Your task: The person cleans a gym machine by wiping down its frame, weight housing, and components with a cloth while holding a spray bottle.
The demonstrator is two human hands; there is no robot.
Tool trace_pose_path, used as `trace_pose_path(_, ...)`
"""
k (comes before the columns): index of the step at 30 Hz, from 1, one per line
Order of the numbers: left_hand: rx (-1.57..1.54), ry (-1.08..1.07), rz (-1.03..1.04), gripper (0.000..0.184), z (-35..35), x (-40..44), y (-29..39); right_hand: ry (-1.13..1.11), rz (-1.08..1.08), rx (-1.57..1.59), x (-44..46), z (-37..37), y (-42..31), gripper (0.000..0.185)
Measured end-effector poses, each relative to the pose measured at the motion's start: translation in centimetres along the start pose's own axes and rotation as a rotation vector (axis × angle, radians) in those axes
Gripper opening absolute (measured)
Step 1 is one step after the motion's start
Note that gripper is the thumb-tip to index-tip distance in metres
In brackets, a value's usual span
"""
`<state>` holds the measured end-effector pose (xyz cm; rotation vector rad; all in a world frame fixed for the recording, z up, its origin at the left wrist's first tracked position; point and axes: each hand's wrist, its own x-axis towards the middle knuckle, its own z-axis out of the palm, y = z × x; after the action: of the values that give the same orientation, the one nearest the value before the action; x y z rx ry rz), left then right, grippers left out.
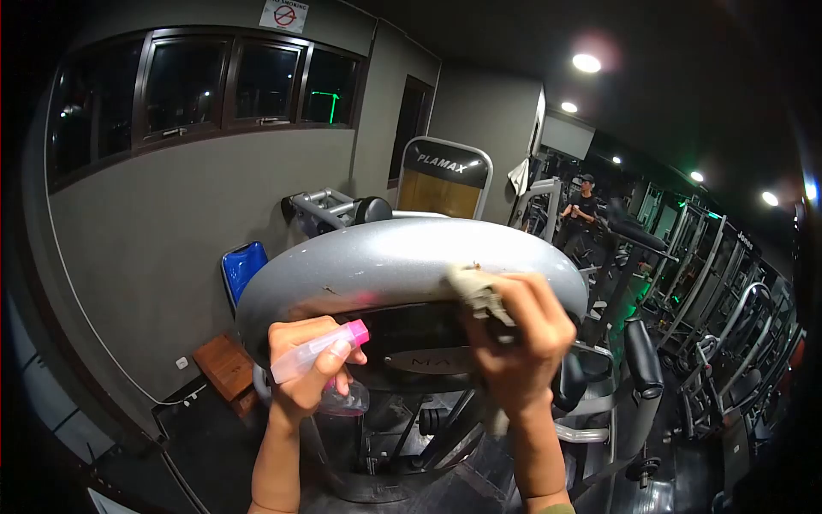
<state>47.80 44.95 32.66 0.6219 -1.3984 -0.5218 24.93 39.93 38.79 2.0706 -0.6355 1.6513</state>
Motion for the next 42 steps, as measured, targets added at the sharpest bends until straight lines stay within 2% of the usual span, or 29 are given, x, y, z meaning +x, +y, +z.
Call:
trace_pose_path(2,-0.045,0.021,-0.023,0.034,0.1,-0.1,-0.1,-0.043,-0.059,0.017,-0.2,0.6,-0.7,0.038)
trace_pose_path(5,-0.055,0.035,-0.049,0.037,0.1,-0.1,-0.3,-0.060,-0.024,0.034,-1.0,-0.6,0.6,0.037)
trace_pose_path(9,-0.028,0.040,-0.052,0.039,0.3,0.1,-0.1,0.066,0.158,0.031,-2.1,-2.7,2.7,0.030)
trace_pose_path(12,-0.018,0.035,-0.050,0.039,0.2,0.0,-0.3,0.130,0.218,-0.013,-2.1,-2.4,2.3,0.027)
trace_pose_path(15,-0.008,0.024,-0.048,0.036,0.1,-0.1,-0.3,0.125,0.085,-0.009,-2.2,-0.4,0.9,0.026)
trace_pose_path(16,0.006,0.019,-0.044,0.034,0.1,-0.1,-0.2,0.118,0.043,-0.023,-2.6,0.3,0.5,0.038)
trace_pose_path(17,-0.002,0.004,-0.048,0.034,0.1,-0.1,-0.1,0.108,-0.007,-0.018,-2.8,0.9,-0.1,0.041)
trace_pose_path(20,0.059,-0.027,-0.004,0.030,0.1,-0.5,-0.3,0.022,-0.044,-0.054,-4.8,1.6,-1.5,0.047)
trace_pose_path(21,0.044,-0.043,-0.034,0.028,0.0,-0.8,-0.4,0.028,-0.042,-0.091,-5.9,1.7,-1.1,0.044)
trace_pose_path(25,0.012,-0.177,-0.001,0.022,-0.8,-0.5,-0.5,0.283,0.154,-0.214,-7.6,1.4,-0.3,0.028)
trace_pose_path(27,0.116,-0.255,0.032,0.019,-1.0,-0.3,-0.5,0.378,0.474,-0.192,-8.7,1.2,-0.6,0.027)
trace_pose_path(28,0.134,-0.296,0.023,0.017,-1.3,-0.2,-0.3,0.444,0.542,-0.149,-8.8,1.6,-0.7,0.026)
trace_pose_path(31,0.043,-0.351,0.007,0.017,-1.5,-0.5,-0.6,0.466,0.438,-0.213,-8.7,3.5,-2.8,0.026)
trace_pose_path(33,0.023,-0.400,-0.027,0.016,-1.8,-0.5,-0.8,0.366,0.311,-0.237,-9.0,4.2,-4.3,0.032)
trace_pose_path(35,0.019,-0.479,0.009,0.028,-1.9,-0.4,-1.2,0.340,0.272,-0.211,-9.8,4.9,-5.0,0.035)
trace_pose_path(36,0.028,-0.496,-0.026,0.024,-1.9,-0.4,-0.9,0.325,0.249,-0.227,-10.0,4.6,-4.8,0.036)
trace_pose_path(39,0.034,-0.501,0.025,0.024,-2.1,-0.2,-1.2,0.372,0.402,-0.282,-10.9,3.5,-3.9,0.034)
trace_pose_path(42,0.038,-0.496,0.005,0.024,-2.0,-0.4,-1.3,0.509,0.627,-0.250,-11.3,2.8,-2.0,0.023)
